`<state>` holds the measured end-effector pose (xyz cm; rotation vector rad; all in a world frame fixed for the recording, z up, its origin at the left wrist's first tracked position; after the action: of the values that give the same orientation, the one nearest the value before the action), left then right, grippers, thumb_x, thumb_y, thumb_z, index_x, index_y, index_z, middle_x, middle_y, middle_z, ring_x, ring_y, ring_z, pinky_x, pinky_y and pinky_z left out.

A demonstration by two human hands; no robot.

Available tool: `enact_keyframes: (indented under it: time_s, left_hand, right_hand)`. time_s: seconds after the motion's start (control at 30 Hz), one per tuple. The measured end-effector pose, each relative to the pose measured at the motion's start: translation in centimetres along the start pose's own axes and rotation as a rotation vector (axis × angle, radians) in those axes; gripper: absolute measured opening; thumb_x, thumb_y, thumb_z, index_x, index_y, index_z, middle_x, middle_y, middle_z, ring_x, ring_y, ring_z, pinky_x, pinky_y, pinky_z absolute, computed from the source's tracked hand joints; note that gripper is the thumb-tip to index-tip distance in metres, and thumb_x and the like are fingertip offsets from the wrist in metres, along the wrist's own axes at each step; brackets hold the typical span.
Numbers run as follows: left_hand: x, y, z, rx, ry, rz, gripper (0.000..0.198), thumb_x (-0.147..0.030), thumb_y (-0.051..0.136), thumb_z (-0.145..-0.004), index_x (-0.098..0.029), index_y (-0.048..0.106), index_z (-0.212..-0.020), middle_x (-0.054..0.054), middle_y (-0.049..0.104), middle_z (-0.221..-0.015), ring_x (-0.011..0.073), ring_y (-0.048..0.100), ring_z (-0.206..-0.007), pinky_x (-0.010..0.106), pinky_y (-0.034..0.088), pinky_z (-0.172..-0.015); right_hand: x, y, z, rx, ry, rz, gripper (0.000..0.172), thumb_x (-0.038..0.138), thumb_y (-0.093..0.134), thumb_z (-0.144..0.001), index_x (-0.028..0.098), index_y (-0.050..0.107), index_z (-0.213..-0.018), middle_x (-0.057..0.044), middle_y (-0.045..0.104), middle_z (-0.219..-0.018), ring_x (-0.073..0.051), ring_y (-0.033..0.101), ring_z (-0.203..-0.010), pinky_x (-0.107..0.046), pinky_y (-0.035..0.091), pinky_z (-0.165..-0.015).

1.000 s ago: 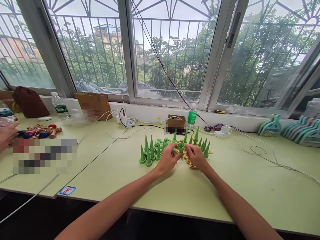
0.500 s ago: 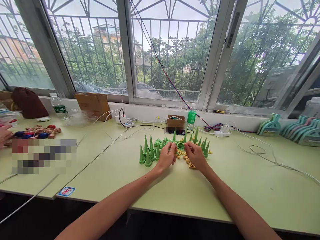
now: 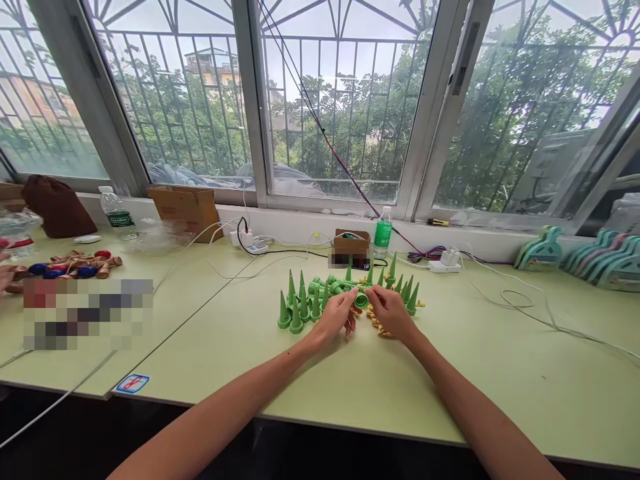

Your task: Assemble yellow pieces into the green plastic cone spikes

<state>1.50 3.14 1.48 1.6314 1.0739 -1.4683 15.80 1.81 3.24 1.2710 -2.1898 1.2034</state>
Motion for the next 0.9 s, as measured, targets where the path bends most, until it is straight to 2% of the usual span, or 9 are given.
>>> enact_keyframes:
  time_s: [0.17,0.33,0.47,0.57,0.77,0.9]
  left_hand:
    - [0.0,-0.1,-0.2,0.016,0.068,-0.057,0.048,-0.065,0.047,-0.084,-0.017,0.053,-0.084,-0.005,0.044,-0.052,0.0114,0.050,-0.043,0.021,0.038,-0.038]
    - [-0.3,-0.1,-0.1,0.032,0.141,-0.141,0.044,-0.062,0.049,-0.085,-0.018,0.051,-0.083,-0.004,0.046,-0.061,0.0105,0.052,-0.046,0.020,0.038,-0.037]
    - [-0.5,-0.2,0.2,0.013,0.169,-0.193,0.041,-0.055,0.055,-0.084,-0.018,0.054,-0.100,0.000,0.055,-0.076,0.0101,0.054,-0.049,0.020,0.036,-0.035]
    - [-0.7,-0.1,0.4,-0.005,0.198,-0.236,0.041,-0.050,0.058,-0.083,-0.019,0.055,-0.109,0.004,0.060,-0.088,0.0101,0.055,-0.053,0.020,0.039,-0.039]
    - [-1.0,-0.1,0.4,-0.085,0.356,-0.362,0.027,-0.043,0.057,-0.086,-0.020,0.060,-0.100,0.006,0.054,-0.104,0.0090,0.054,-0.060,0.023,0.047,-0.050]
    - [-0.8,-0.1,0.3,-0.093,0.371,-0.401,0.025,-0.042,0.055,-0.088,-0.020,0.061,-0.099,0.006,0.053,-0.105,0.0092,0.054,-0.061,0.023,0.046,-0.051]
  right_hand:
    - [0.2,0.0,-0.1,0.002,0.000,0.040,0.044,0.048,0.037,-0.096,0.021,0.032,-0.061,0.005,0.035,-0.053,-0.011,0.031,-0.050,-0.026,0.026,-0.050]
    - [-0.1,0.1,-0.1,-0.003,0.010,0.064,0.045,0.048,0.036,-0.095,0.021,0.031,-0.060,0.005,0.033,-0.052,-0.011,0.029,-0.050,-0.026,0.024,-0.050]
    - [-0.3,0.0,-0.1,0.001,0.030,0.046,0.045,0.047,0.037,-0.095,0.021,0.030,-0.059,0.005,0.030,-0.053,-0.011,0.028,-0.051,-0.026,0.023,-0.050]
    - [-0.4,0.0,-0.1,0.001,0.042,0.030,0.046,0.047,0.037,-0.094,0.021,0.029,-0.058,0.004,0.028,-0.052,-0.011,0.028,-0.050,-0.027,0.022,-0.049]
    - [-0.7,0.2,-0.2,0.005,0.075,-0.005,0.044,0.046,0.038,-0.093,0.021,0.028,-0.058,0.005,0.025,-0.053,-0.010,0.026,-0.050,-0.027,0.021,-0.048]
    - [-0.9,0.3,-0.3,-0.004,0.088,-0.023,0.045,0.048,0.039,-0.093,0.021,0.028,-0.058,0.004,0.026,-0.053,-0.010,0.026,-0.050,-0.027,0.021,-0.048]
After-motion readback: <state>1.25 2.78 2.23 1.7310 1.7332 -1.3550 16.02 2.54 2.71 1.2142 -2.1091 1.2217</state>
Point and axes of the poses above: each hand's wrist, its own z-axis away from the middle knuckle, its own y-axis out of the palm, x = y × z, the point moved 4 cm from there along -z, towards the middle knuckle
